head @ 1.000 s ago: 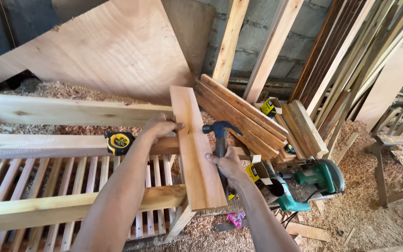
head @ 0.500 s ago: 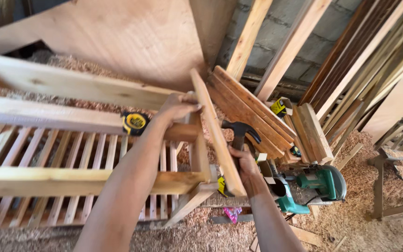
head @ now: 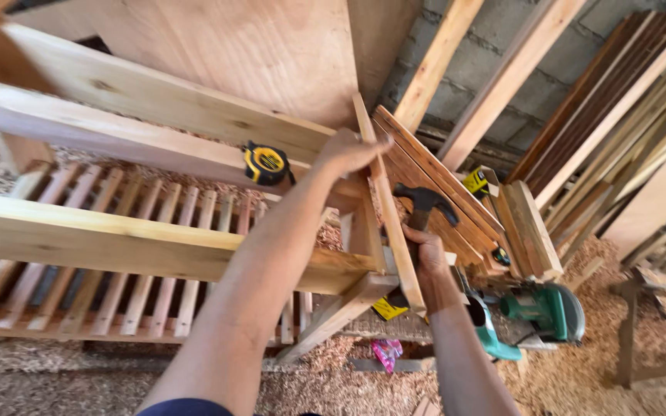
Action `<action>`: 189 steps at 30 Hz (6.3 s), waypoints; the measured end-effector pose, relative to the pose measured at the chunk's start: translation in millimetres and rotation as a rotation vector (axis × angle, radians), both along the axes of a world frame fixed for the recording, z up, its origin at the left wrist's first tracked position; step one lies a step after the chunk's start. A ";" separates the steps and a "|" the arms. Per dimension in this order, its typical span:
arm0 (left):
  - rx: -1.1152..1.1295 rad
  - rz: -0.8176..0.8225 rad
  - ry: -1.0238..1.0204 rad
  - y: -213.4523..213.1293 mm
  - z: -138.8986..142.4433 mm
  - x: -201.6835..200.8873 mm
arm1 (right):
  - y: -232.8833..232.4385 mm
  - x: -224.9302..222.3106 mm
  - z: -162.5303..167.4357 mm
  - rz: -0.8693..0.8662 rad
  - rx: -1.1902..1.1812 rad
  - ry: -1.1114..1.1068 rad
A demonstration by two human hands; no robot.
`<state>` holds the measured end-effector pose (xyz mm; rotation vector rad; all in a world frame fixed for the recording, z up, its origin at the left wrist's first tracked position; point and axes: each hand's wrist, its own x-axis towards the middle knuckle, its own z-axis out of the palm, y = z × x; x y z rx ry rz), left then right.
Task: The person positions a wooden plank against a slatted wooden frame, measures it with a tape measure, and hammers nails to fasten the plank to the frame, adjusting the plank's alignment between hammer strikes.
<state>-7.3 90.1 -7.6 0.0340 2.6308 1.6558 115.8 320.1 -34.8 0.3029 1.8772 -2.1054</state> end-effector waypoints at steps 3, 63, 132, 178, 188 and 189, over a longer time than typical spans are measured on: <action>-0.278 0.160 0.208 -4.5 4.8 12.2 | -2.6 -4.2 29.5 -0.054 0.114 -0.054; -0.244 -0.027 -0.234 -5.9 47.7 20.5 | -3.0 21.4 144.7 -0.073 0.945 0.218; -0.047 -0.001 0.218 -33.8 -20.5 13.7 | 16.9 -21.6 -2.6 0.052 0.208 -0.215; 0.343 -0.066 -0.420 -10.7 12.0 -34.2 | 35.2 -49.6 61.5 0.093 0.406 0.039; 0.324 -0.109 -0.370 -0.7 5.4 -38.7 | 51.1 -55.8 42.6 0.117 0.167 0.019; 0.339 -0.102 -0.385 -0.5 7.0 -39.3 | 51.0 -56.4 44.2 0.121 0.174 0.019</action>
